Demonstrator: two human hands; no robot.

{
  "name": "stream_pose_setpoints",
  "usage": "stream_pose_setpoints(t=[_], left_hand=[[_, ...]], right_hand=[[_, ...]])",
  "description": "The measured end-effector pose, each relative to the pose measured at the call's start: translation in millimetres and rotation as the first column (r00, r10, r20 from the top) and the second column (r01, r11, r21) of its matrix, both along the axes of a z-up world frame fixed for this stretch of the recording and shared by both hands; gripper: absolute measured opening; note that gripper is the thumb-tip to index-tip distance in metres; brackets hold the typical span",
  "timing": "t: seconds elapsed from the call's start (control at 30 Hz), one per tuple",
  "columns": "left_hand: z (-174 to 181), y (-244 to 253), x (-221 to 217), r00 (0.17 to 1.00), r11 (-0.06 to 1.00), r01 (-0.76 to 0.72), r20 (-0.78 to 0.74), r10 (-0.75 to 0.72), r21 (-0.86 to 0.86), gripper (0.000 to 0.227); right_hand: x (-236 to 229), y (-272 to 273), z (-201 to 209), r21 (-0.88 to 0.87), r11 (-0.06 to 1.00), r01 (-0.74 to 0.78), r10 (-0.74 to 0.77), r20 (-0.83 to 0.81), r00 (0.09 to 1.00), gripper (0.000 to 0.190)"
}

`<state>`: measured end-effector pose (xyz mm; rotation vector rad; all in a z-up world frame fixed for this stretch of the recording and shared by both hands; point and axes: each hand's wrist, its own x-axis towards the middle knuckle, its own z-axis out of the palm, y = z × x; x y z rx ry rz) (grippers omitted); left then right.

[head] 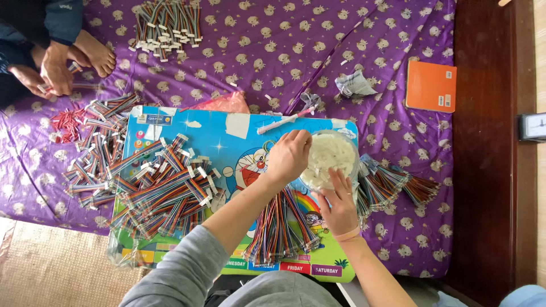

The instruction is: Attaching small white plastic connectors to bundles of multi-colored wires

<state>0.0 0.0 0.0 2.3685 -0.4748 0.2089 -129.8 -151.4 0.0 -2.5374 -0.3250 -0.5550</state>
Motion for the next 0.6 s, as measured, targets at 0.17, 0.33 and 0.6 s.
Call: stream_pose_setpoints(t=[0.17,0.33,0.6], left_hand=[[-8.6,8.8,27.3,0.929,0.986,-0.093,-0.369,0.036,-0.139,0.010],[0.6,17.3,39.7,0.885,0.991,-0.131,-0.448,0.127,0.023,0.012],[7.8,1.9,51.2,0.962,0.982,0.045,-0.274,0.007,0.181,0.009]], right_hand=[[12.0,-4.3,-13.4,0.029,0.999,0.035,-0.034,-0.036,0.999,0.019],[52.2,0.8,-4.2,0.132,0.990,0.052,-0.035,-0.127,0.991,0.021],[115.6,1.9,-65.8,-0.449,0.887,0.110,-0.136,-0.026,0.990,0.047]])
